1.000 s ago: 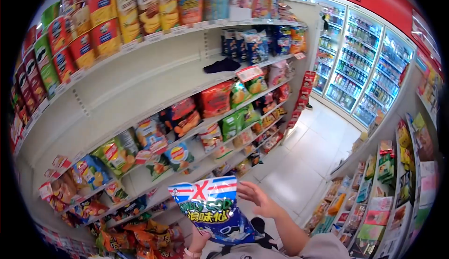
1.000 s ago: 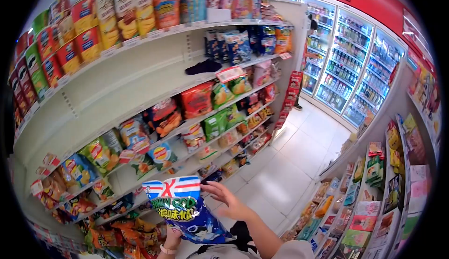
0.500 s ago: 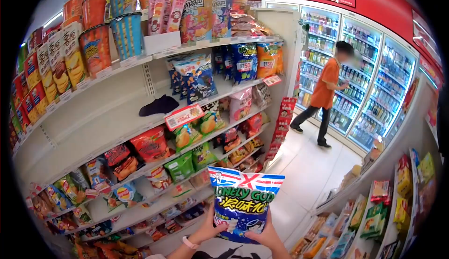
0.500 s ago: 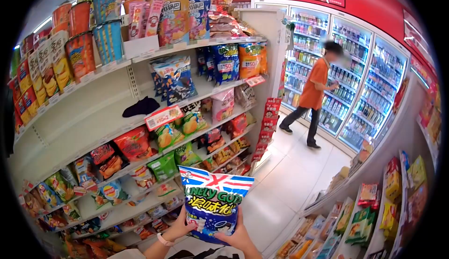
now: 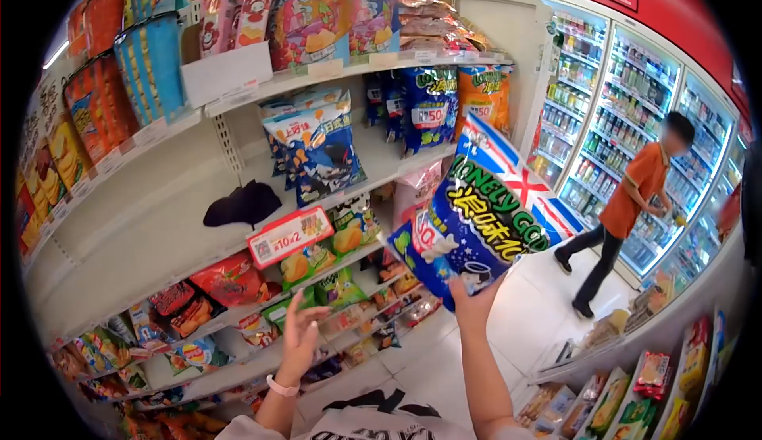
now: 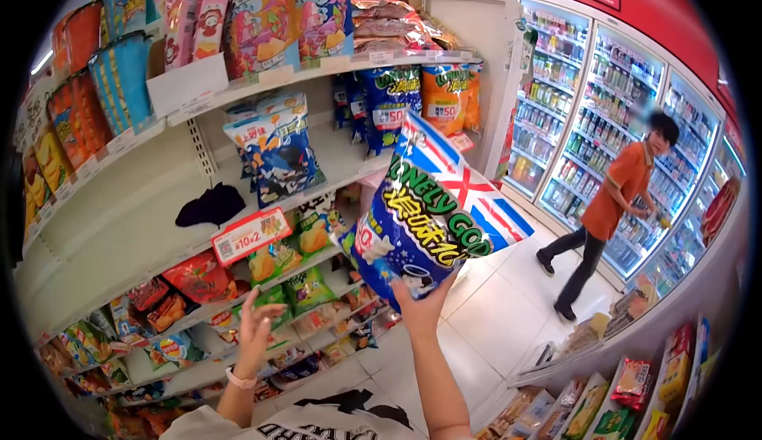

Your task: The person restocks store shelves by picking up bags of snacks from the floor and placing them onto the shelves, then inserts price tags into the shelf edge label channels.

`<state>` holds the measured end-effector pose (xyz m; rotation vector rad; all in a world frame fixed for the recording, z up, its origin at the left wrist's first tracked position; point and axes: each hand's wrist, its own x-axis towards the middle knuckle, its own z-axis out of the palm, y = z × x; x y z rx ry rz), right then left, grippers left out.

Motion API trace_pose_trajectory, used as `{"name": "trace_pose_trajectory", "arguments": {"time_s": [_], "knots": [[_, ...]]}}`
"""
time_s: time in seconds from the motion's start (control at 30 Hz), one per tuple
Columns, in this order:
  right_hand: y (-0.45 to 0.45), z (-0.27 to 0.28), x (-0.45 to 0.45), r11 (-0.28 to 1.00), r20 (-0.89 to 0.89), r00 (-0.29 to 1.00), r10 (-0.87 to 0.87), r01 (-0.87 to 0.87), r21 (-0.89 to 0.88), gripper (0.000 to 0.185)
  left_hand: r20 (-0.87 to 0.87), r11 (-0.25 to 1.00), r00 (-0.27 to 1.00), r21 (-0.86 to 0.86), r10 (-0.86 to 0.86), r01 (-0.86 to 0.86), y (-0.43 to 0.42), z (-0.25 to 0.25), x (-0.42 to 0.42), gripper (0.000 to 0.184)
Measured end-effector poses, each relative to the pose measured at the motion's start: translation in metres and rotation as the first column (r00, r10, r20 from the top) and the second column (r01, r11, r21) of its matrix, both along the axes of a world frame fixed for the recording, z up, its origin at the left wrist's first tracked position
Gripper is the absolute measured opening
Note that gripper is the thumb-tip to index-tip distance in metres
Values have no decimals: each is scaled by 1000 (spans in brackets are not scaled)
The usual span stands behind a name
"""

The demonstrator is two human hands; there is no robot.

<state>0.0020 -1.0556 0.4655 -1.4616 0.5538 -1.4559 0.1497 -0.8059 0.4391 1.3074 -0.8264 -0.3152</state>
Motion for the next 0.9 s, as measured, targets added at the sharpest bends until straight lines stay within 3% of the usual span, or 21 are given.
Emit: {"name": "trace_pose_trajectory", "arguments": {"time_s": [0.13, 0.2, 0.33, 0.4, 0.57, 0.67, 0.77, 0.83, 0.87, 0.9], "knots": [[-44, 40, 50, 993, -3, 1000, -10, 9, -121, 104, 60, 984, 991, -141, 122, -112, -28, 20, 31, 48], [-58, 53, 71, 976, -72, 993, -90, 74, -205, 102, 96, 951, 953, -149, 287, -271, -39, 39, 39, 44], [-75, 92, 71, 961, -258, 953, 161, -211, -180, 93, 132, 873, 882, -266, 452, -408, -48, 74, 60, 44], [-93, 97, 76, 940, -336, 925, 176, -259, -222, 92, 140, 864, 877, -302, 459, -404, -47, 84, 71, 43], [-128, 118, 97, 894, -346, 918, 194, -311, -322, 90, 190, 846, 824, -103, 533, -523, -61, 118, 98, 49], [-144, 124, 107, 861, -476, 862, 174, -369, -352, 90, 26, 868, 868, -14, 496, -496, -75, 122, 125, 54], [-146, 127, 119, 846, -501, 855, 137, -364, -389, 90, 559, 659, 485, -154, 672, -736, -104, 112, 137, 62], [-144, 130, 128, 844, -476, 870, 127, -347, -409, 91, 897, 619, 64, -248, 437, -745, -115, 121, 124, 69], [-145, 130, 131, 845, -480, 869, 117, -341, -412, 91, 950, 612, -173, -301, 261, -731, -122, 129, 118, 73], [-144, 132, 133, 844, -483, 869, 107, -336, -418, 91, 968, 599, -203, -251, 147, -760, -130, 137, 113, 74]]}}
